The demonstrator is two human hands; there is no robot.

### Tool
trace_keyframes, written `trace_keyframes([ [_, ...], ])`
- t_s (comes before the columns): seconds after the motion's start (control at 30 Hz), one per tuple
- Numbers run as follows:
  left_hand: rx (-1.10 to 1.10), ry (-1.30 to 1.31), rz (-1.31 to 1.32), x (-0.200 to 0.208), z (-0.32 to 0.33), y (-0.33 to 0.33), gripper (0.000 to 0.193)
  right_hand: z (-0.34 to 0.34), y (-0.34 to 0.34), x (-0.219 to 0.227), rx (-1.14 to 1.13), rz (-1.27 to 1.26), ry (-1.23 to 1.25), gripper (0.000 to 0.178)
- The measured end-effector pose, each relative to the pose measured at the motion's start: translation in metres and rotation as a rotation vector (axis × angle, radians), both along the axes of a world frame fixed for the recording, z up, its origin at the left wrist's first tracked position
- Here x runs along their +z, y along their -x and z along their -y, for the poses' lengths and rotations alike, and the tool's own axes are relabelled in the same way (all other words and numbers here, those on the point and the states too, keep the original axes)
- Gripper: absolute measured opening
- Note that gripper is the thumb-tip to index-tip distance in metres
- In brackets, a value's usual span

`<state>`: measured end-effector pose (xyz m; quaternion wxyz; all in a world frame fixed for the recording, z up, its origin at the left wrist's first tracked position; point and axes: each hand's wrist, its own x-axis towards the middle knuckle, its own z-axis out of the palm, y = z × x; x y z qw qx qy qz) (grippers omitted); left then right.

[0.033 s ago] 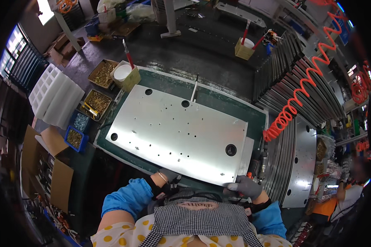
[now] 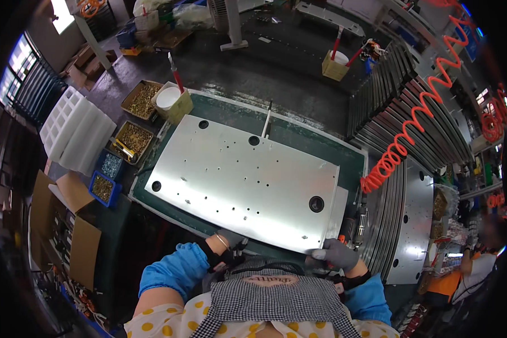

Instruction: Assemble internal components into an inverter chassis and secure them with a power screwdriver.

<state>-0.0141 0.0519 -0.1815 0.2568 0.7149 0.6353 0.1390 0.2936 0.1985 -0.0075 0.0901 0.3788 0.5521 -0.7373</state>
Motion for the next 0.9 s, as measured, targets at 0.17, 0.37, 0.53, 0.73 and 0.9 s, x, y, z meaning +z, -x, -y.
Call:
trace_keyframes([
  [0.17,0.002,0.007,0.001,0.0,0.002,0.001,0.035,-0.009,-0.001,-0.004,0.03,-0.047,0.033,0.044],
  [0.37,-0.001,0.009,0.0,0.0,0.002,0.003,0.035,-0.006,0.0,-0.007,0.056,-0.001,-0.035,0.044],
  [0.53,-0.008,0.006,0.01,-0.001,0.004,0.004,0.034,0.0,0.002,-0.008,0.029,-0.053,0.011,0.044],
  [0.73,-0.022,-0.003,0.015,-0.004,0.005,0.007,0.034,0.003,0.004,-0.009,0.019,-0.045,-0.001,0.041],
  [0.9,-0.026,-0.001,0.031,-0.007,0.008,0.01,0.033,0.004,0.005,-0.017,0.052,-0.071,0.005,0.045],
])
